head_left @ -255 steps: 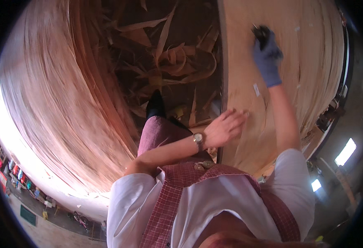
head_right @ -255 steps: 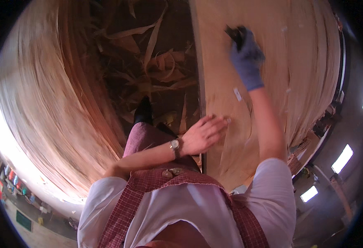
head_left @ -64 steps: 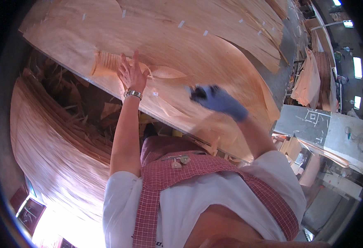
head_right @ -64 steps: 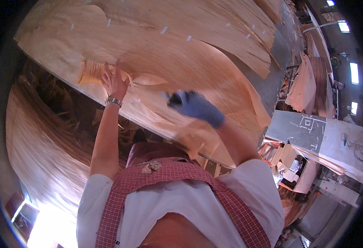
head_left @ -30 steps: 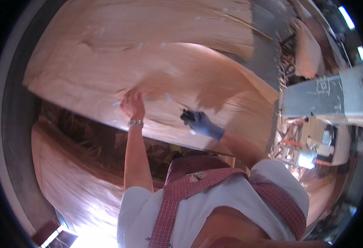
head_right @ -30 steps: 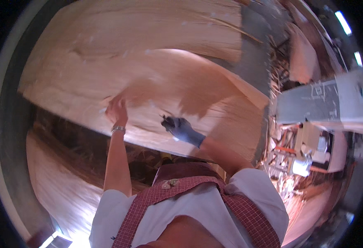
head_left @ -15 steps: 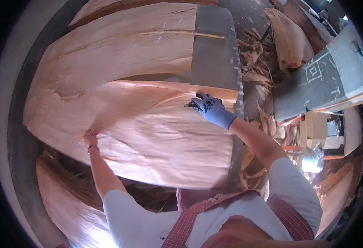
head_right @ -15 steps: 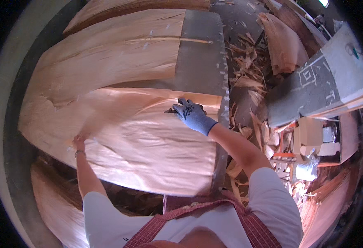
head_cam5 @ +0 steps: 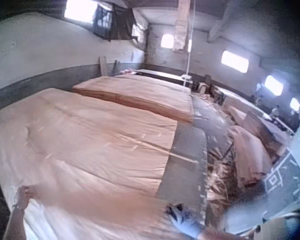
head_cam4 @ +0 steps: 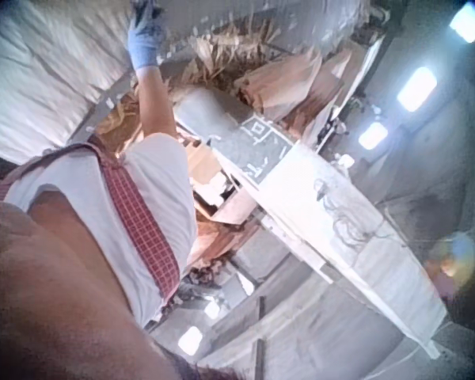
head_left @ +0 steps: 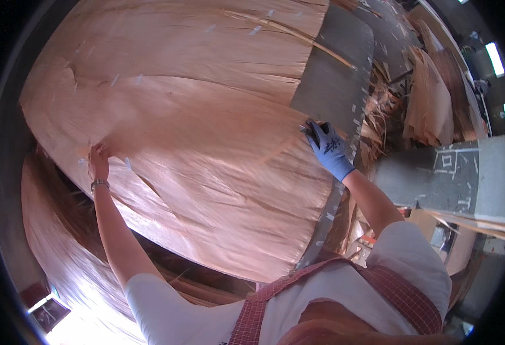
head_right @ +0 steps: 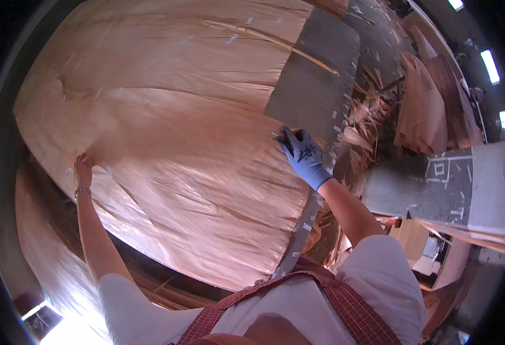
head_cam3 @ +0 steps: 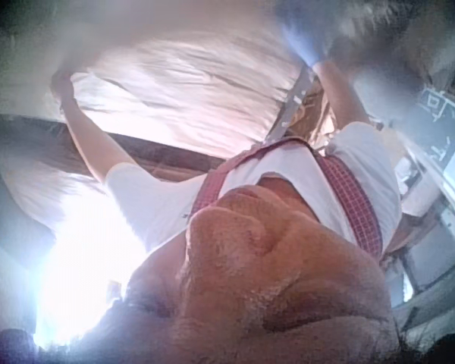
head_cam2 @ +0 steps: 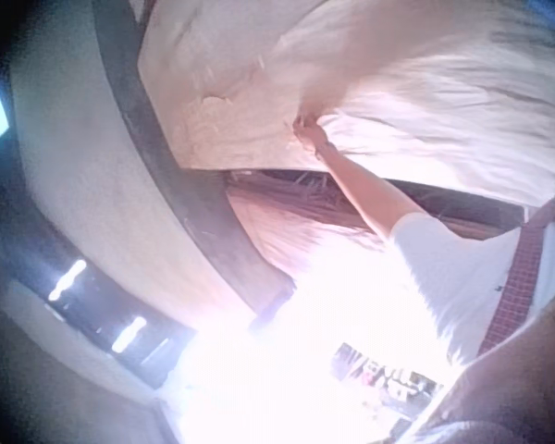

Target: The person applies small strips of white tape to cracks and edges of large wood veneer sheets, smoothing the sheets by hand and using a small utility knife to cut tape and trim edges.

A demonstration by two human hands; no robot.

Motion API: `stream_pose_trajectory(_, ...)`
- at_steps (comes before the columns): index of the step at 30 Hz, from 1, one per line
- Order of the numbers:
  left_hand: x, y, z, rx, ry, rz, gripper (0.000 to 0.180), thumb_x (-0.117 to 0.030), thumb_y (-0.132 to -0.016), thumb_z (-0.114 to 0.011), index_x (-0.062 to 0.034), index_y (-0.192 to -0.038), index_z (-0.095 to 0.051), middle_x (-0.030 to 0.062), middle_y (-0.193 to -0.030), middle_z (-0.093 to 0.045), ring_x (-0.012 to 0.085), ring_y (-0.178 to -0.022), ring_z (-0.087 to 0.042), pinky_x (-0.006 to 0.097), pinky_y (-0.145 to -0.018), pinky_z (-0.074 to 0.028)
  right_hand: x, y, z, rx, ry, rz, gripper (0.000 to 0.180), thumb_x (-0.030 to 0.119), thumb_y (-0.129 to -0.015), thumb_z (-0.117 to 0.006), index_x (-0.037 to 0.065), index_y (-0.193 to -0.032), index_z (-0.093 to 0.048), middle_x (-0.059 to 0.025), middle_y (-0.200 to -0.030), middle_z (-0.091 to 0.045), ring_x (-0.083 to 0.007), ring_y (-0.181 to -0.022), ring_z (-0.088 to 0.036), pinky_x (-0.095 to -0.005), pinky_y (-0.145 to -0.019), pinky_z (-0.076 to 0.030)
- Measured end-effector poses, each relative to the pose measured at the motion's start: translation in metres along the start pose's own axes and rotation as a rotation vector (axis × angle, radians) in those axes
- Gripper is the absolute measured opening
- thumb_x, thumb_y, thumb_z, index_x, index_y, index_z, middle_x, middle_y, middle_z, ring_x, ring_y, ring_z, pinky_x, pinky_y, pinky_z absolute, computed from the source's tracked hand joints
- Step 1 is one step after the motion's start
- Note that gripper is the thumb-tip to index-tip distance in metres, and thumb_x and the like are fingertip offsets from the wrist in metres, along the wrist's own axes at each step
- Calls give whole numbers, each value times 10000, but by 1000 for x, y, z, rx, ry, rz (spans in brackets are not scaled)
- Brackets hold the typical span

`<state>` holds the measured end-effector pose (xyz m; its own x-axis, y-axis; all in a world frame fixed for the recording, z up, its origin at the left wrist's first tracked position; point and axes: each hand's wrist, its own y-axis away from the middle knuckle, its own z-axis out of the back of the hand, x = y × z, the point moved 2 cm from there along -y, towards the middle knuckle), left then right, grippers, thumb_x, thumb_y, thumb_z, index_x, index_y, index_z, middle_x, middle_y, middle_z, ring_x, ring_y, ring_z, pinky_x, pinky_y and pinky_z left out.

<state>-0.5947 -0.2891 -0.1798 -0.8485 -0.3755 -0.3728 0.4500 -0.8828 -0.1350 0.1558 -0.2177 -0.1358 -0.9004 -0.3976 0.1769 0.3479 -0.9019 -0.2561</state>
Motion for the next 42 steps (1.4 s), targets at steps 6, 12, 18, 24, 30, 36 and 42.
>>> stream_pose_trajectory(6,-63,12,1,-305,-319,124,542,-311,-950,-536,-73,-1429,-445,128,-1393,-544,318,-1254,-526,504,-1063,-364,0,-8,5,27,-49,32,421,288,-918,-625,125,-1301,-562,-169,-1047,-577,-350,-958,-596,-457,-772,-511)
stream_pose_trajectory(12,-395,105,-86,-158,-97,-412,488,-325,-933,-596,-132,-1374,-516,59,-1431,-515,249,-1274,-491,451,-1072,-351,-11,-10,26,156,-131,-19,451,257,-913,-614,66,-1313,-530,-201,-1079,-563,-381,-980,-578,-467,-797,-495)
stream_pose_trajectory(18,-496,131,-96,-25,-103,-118,750,-590,-753,-713,-106,-1302,-551,49,-1313,-545,252,-1237,-490,472,-1030,-345,-37,-30,21,283,-498,52,445,221,-896,-673,50,-1283,-538,-205,-1157,-586,-394,-1016,-606,-441,-855,-510)
stream_pose_trajectory(24,-525,123,-92,194,-205,103,996,-685,-595,-773,-126,-1370,-494,32,-1367,-517,251,-1265,-480,470,-1048,-346,-114,-58,8,546,-1159,-50,369,116,-908,-685,-14,-1229,-557,-161,-1178,-663,-272,-1121,-641,-344,-921,-513)
stream_pose_trajectory(30,-525,122,-98,243,-293,193,1006,-645,-582,-799,-141,-1393,-481,23,-1447,-474,246,-1324,-450,452,-1057,-361,-194,-129,23,538,-865,352,352,141,-901,-689,10,-1199,-556,-149,-1110,-701,-276,-994,-694,-373,-862,-535)
stream_pose_trajectory(36,-539,113,-98,262,-237,199,948,-630,-613,-796,-162,-1384,-500,41,-1458,-479,262,-1339,-452,450,-1099,-338,-119,-137,26,335,-958,767,483,339,-865,-733,37,-1187,-534,-144,-1085,-655,-304,-953,-651,-418,-817,-533)
stream_pose_trajectory(42,-532,116,-103,219,-199,226,932,-556,-608,-827,-157,-1386,-507,21,-1479,-457,257,-1343,-442,437,-1105,-330,-67,-140,30,567,-665,676,420,302,-850,-725,55,-1161,-588,-182,-1047,-615,-355,-909,-643,-446,-773,-528)
